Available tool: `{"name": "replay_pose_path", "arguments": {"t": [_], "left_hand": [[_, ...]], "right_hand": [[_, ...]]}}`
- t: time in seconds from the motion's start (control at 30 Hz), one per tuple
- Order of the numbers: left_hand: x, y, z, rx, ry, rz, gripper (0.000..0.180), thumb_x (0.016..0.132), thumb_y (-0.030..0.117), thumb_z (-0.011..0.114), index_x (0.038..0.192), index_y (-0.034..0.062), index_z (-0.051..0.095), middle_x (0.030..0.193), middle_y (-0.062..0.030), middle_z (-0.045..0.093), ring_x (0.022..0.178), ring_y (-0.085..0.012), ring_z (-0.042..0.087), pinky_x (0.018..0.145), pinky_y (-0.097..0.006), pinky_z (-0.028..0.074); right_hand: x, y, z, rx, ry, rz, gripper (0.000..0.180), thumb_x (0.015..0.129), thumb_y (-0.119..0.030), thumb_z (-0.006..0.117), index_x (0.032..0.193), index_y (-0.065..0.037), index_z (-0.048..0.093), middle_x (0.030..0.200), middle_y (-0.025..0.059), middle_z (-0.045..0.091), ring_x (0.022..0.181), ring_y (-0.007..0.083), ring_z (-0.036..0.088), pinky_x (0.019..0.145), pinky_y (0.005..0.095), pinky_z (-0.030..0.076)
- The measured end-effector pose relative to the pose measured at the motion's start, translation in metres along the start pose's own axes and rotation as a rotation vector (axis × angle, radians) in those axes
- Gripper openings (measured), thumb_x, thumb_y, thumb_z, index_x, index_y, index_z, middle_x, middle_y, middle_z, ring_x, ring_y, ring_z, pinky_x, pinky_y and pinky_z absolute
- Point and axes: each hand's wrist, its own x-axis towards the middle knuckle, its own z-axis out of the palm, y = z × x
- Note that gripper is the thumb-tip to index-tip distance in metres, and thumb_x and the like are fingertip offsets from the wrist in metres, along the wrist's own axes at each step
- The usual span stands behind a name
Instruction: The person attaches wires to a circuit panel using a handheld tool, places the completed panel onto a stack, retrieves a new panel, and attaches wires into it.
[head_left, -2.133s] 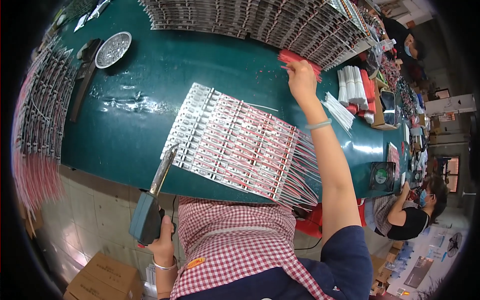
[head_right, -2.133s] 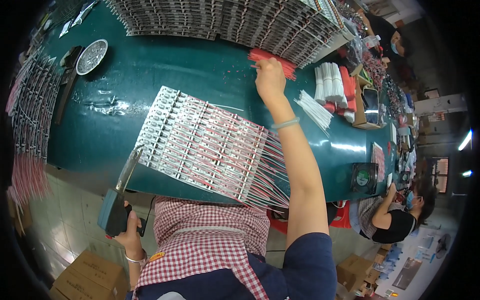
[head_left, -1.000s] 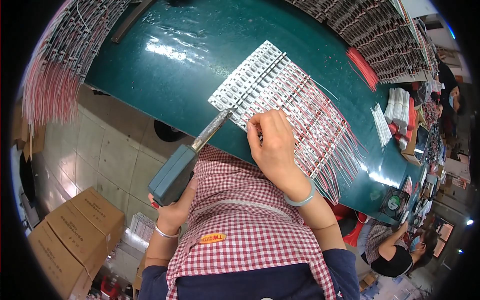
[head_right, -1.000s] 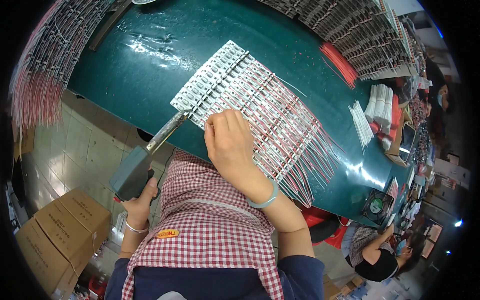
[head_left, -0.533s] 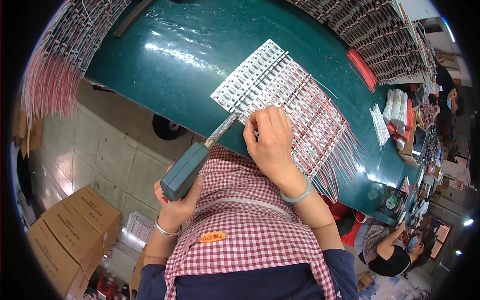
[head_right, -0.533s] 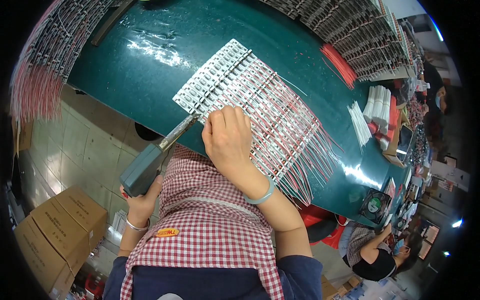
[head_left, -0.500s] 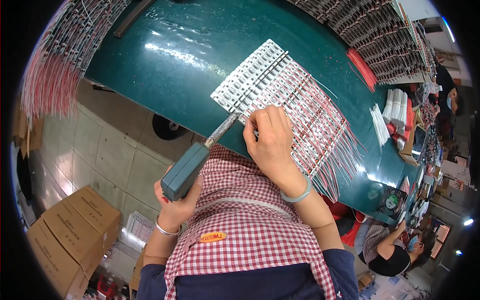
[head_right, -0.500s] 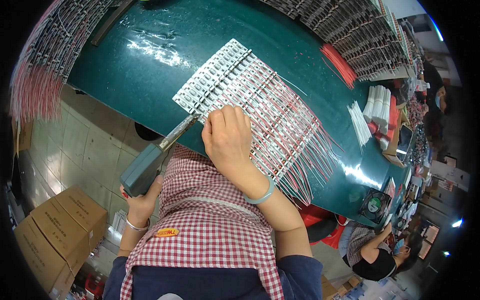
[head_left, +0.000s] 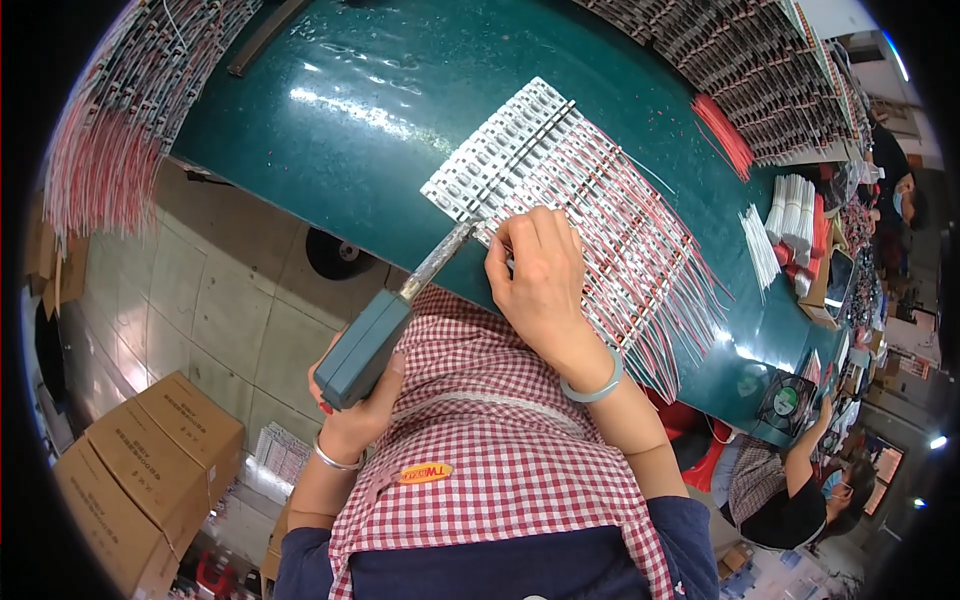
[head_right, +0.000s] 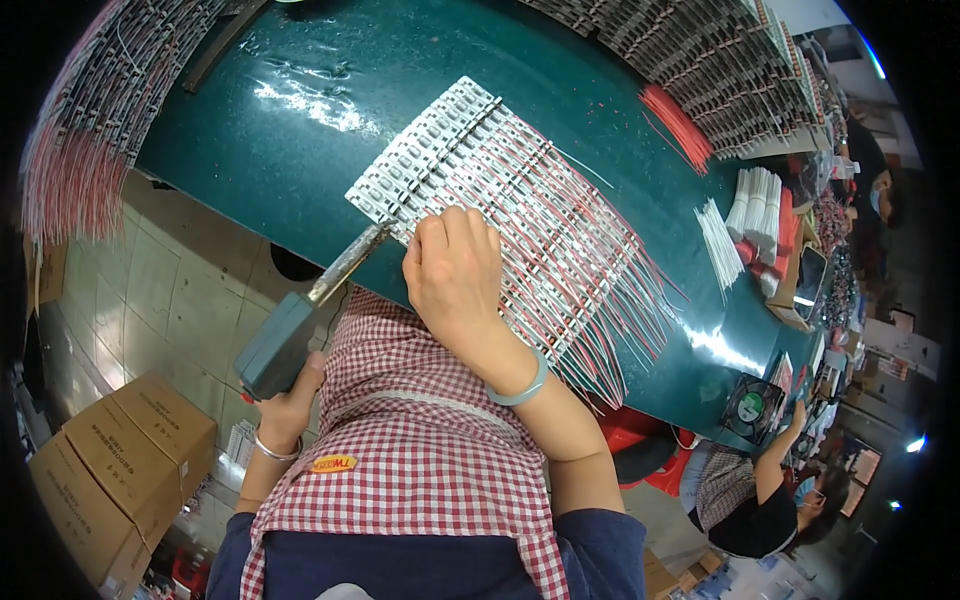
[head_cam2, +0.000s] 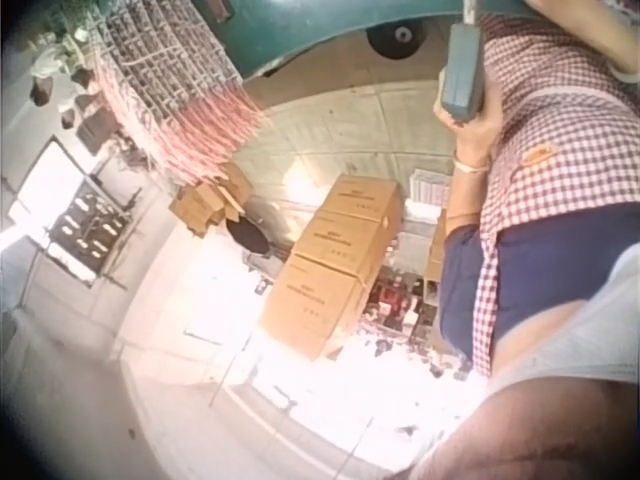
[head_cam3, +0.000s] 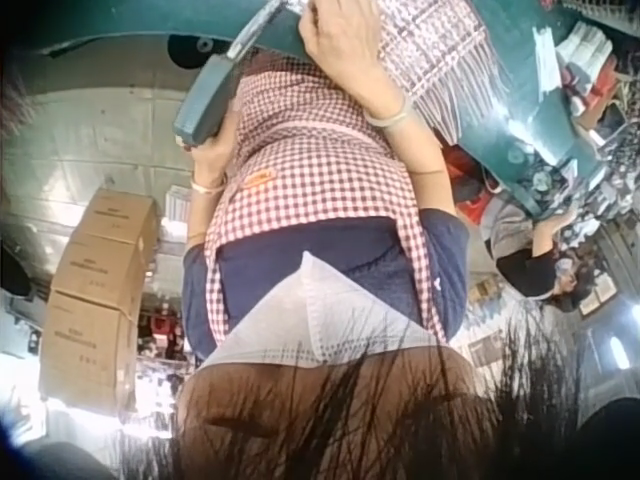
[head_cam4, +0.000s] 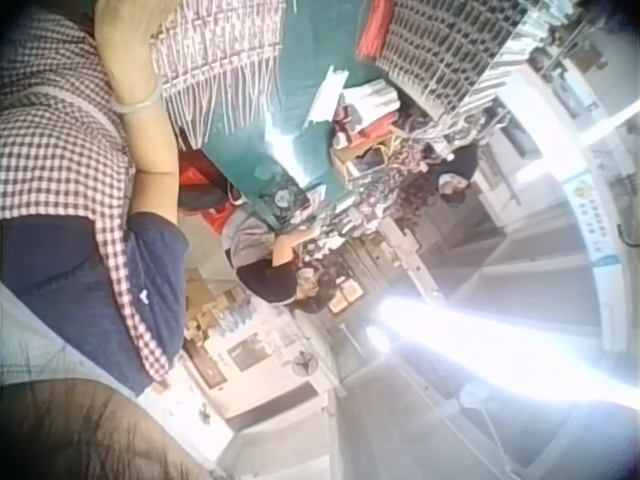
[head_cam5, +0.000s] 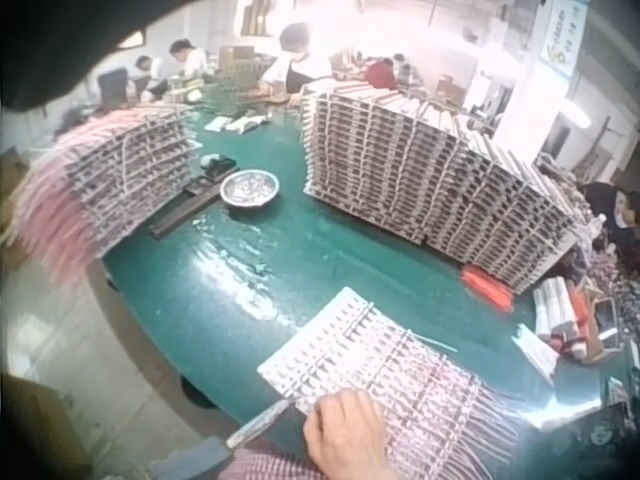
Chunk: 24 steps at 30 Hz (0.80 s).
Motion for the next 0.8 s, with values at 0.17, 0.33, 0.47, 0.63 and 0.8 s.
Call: {"name": "replay_pose_path", "arguments": {"t": [0.17,0.33,0.47,0.63,0.8], "left_hand": [[-0.008,-0.006,-0.003,-0.089,0.018,0.005,0.021,0.087,-0.002,0.068,0.108,-0.003,0.064,0.081,-0.0037,0.062,0.061,-0.0091,0.053,0.054,-0.024,0.043],[0.002,0.025,0.004,-0.432,0.147,-0.269,0.028,0.083,-0.001,0.07,0.11,-0.0057,0.063,0.08,-0.0091,0.066,0.062,-0.0135,0.061,0.057,-0.026,0.049],[0.016,0.028,0.009,-0.741,0.258,-0.307,0.028,0.083,-0.002,0.063,0.11,-0.0078,0.057,0.086,-0.0135,0.063,0.052,-0.0148,0.054,0.046,-0.027,0.044],[0.027,0.014,0.016,-0.92,0.183,-0.33,0.025,0.083,0.005,0.063,0.105,-0.0058,0.058,0.092,-0.0161,0.063,0.049,-0.0142,0.052,0.043,-0.027,0.042],[0.026,0.003,0.029,-1.035,0.156,-0.363,0.026,0.082,0.005,0.064,0.105,-0.0052,0.058,0.094,-0.0165,0.064,0.052,-0.0136,0.053,0.042,-0.026,0.042]], "right_hand": [[0.0,0.0,-0.001,-0.004,-0.001,0.012,0.015,0.078,-0.003,0.068,0.083,-0.005,0.054,0.081,0.0112,0.049,0.078,0.0293,0.05,0.067,0.0412,0.039],[0.008,0.015,-0.019,0.168,0.0,0.083,0.015,0.081,-0.006,0.068,0.09,-0.003,0.057,0.09,0.0134,0.054,0.088,0.0328,0.054,0.079,0.0427,0.044],[0.027,0.091,-0.065,-0.163,0.203,0.156,0.017,0.085,-0.013,0.069,0.097,-0.003,0.063,0.098,0.0163,0.059,0.096,0.0352,0.054,0.082,0.046,0.046],[0.012,0.158,-0.074,-0.225,-0.064,0.438,0.034,0.093,-0.037,0.062,0.093,-0.004,0.068,0.101,0.0197,0.062,0.099,0.0382,0.054,0.083,0.049,0.046],[0.01,0.167,-0.074,-0.221,-0.143,0.529,0.043,0.094,-0.043,0.058,0.089,-0.002,0.07,0.105,0.0227,0.061,0.101,0.0408,0.053,0.086,0.0511,0.045]]}}
